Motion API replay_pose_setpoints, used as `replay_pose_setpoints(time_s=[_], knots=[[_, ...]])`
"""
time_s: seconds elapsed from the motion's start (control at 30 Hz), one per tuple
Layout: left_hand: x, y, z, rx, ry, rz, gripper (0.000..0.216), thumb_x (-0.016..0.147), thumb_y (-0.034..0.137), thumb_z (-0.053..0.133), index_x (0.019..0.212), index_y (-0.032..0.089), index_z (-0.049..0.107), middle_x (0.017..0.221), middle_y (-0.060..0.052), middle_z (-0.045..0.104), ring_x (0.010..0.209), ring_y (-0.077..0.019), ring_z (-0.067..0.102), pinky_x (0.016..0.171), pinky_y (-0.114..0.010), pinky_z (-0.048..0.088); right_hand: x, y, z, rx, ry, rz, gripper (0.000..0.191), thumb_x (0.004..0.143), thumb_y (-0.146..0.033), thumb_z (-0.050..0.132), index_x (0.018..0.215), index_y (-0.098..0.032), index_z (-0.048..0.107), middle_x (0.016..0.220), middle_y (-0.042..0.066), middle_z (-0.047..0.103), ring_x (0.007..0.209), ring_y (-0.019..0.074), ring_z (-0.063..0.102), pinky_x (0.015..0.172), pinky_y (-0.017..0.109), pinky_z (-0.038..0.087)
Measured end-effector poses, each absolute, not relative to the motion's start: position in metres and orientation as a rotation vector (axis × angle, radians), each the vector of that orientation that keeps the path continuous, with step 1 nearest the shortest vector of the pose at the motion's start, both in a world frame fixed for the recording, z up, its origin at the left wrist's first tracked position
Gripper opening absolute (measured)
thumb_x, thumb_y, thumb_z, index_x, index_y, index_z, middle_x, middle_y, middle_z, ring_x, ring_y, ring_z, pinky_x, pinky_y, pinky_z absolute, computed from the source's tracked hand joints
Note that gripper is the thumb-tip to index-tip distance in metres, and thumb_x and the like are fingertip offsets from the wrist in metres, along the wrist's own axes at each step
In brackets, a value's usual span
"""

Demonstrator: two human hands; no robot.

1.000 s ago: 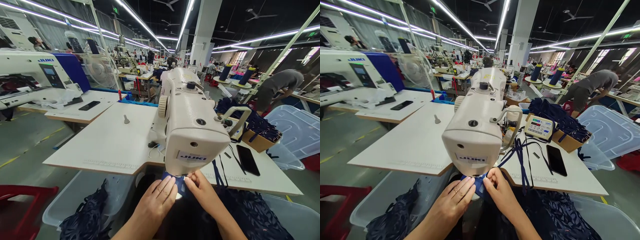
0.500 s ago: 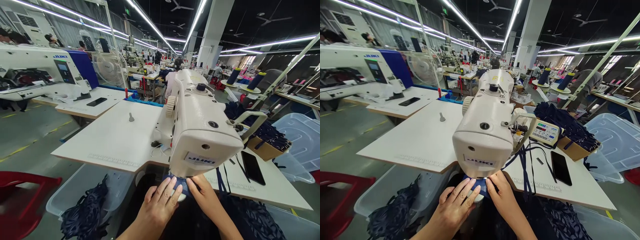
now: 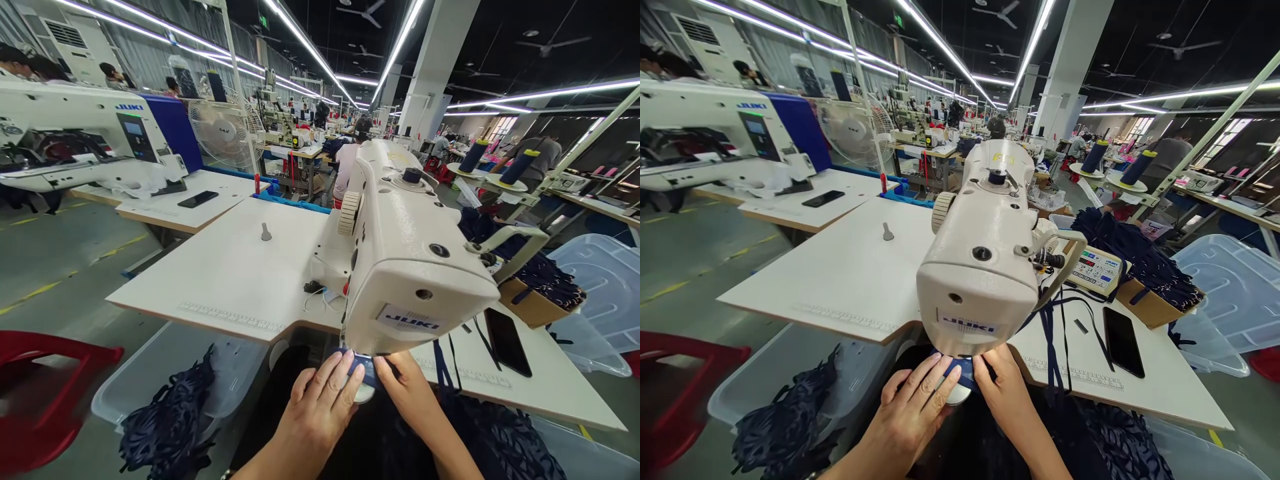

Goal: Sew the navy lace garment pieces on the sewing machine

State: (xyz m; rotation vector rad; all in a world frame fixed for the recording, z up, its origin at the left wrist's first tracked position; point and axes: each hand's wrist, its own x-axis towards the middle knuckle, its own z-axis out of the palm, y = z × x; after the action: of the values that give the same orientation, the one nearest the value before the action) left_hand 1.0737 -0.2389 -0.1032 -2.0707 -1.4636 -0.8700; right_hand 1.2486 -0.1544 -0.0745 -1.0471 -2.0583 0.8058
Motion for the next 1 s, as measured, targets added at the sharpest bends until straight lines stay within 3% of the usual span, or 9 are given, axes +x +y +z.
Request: replay_pose_setpoints(time_s=[0.17, 0.4, 1.0], knots=[[1.076, -0.236, -0.101, -2.059, -1.456, -0.891, 0.04, 0.087, 0.038, 0.06, 0.125, 0.024, 0.059, 0.127, -0.001, 0.065, 0.114, -0.0152, 0.057, 0.095, -0.034, 0.029, 1.248, -0.153, -0.079, -1.041, -2.055, 0.798, 0.021, 0.092, -0.024, 0.044, 0.094, -0.022, 0.065, 0.094, 0.006, 0.064, 0.092, 0.0211, 0.058, 0.085, 0.033, 0.044], [1.075, -0.236, -0.105, -2.053, -1.467, -0.887, 0.042, 0.086, 0.039, 0.062, 0.125, 0.025, 0.058, 0.127, -0.001, 0.065, 0.114, -0.0155, 0.056, 0.098, -0.034, 0.026, 1.249, -0.15, -0.081, -1.065, -2.064, 0.783, 0.025, 0.092, -0.025, 0.043, 0.072, -0.02, 0.057, 0.08, 0.004, 0.061, 0.081, 0.0196, 0.057, 0.076, 0.03, 0.044], [1.077, -0.237, -0.101, -2.018, -1.451, -0.868, 0.038, 0.087, 0.038, 0.059, 0.122, 0.023, 0.061, 0.124, -0.002, 0.067, 0.111, -0.0156, 0.058, 0.09, -0.033, 0.031, 1.248, -0.151, -0.085, -1.089, -2.057, 0.784, 0.023, 0.092, -0.024, 0.043, 0.075, -0.021, 0.058, 0.085, 0.005, 0.063, 0.085, 0.0201, 0.057, 0.078, 0.031, 0.044]])
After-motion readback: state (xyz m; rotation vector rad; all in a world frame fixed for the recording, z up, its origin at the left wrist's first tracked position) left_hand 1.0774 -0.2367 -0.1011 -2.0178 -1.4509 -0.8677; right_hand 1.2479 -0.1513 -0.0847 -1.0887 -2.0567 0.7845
